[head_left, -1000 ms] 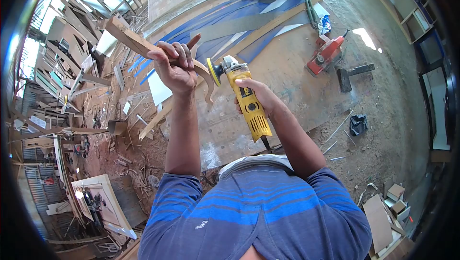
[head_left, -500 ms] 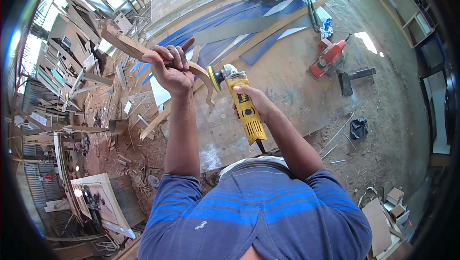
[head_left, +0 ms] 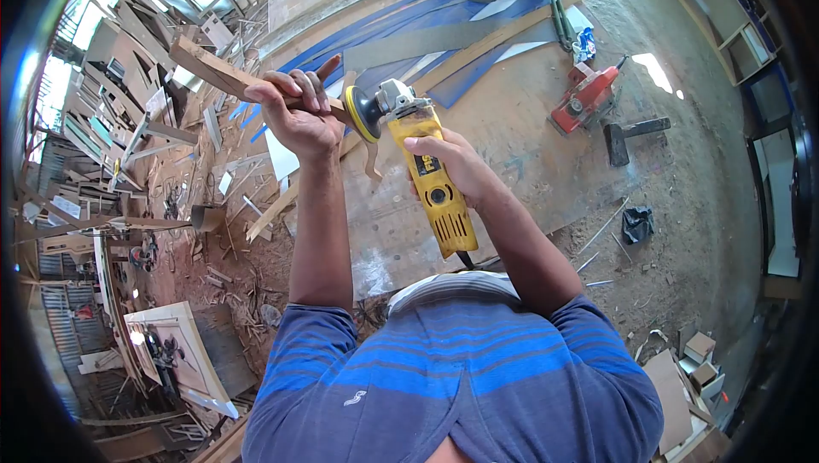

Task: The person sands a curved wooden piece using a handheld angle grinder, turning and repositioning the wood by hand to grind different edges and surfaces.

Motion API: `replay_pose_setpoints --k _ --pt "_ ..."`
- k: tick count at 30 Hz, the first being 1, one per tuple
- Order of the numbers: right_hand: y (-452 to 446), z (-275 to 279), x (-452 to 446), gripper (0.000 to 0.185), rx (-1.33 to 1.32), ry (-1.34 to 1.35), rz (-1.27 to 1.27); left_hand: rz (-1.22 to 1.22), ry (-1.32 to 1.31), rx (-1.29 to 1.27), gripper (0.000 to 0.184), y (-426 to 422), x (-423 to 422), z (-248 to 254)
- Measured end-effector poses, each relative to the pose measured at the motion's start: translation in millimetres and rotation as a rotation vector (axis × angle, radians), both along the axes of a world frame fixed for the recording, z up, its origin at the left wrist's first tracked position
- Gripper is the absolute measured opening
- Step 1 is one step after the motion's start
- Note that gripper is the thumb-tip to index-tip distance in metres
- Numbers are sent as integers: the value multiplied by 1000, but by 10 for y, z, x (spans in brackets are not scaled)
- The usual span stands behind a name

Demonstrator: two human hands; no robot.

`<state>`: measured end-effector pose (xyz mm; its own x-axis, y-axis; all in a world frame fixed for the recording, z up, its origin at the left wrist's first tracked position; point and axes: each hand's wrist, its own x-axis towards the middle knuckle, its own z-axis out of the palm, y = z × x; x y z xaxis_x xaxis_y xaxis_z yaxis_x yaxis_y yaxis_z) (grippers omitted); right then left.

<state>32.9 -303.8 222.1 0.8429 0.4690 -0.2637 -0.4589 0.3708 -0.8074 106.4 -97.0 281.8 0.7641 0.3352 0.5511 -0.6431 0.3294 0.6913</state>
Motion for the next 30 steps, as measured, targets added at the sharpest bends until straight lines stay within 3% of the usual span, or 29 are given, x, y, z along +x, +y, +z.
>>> replay_pose_setpoints --k 8,12,21,30 --pt "17 -500 80 41 -20 190 34 -13 0 2 64 80 -32 -4" --pt "5 -470 57 41 0 224 9 -62 0 17 65 71 -44 -10" --pt "-54 15 77 43 -41 -8 6 -78 19 38 66 -13 -67 -40" --pt "22 -463 102 44 -11 160 18 -44 9 20 65 76 -39 -39"
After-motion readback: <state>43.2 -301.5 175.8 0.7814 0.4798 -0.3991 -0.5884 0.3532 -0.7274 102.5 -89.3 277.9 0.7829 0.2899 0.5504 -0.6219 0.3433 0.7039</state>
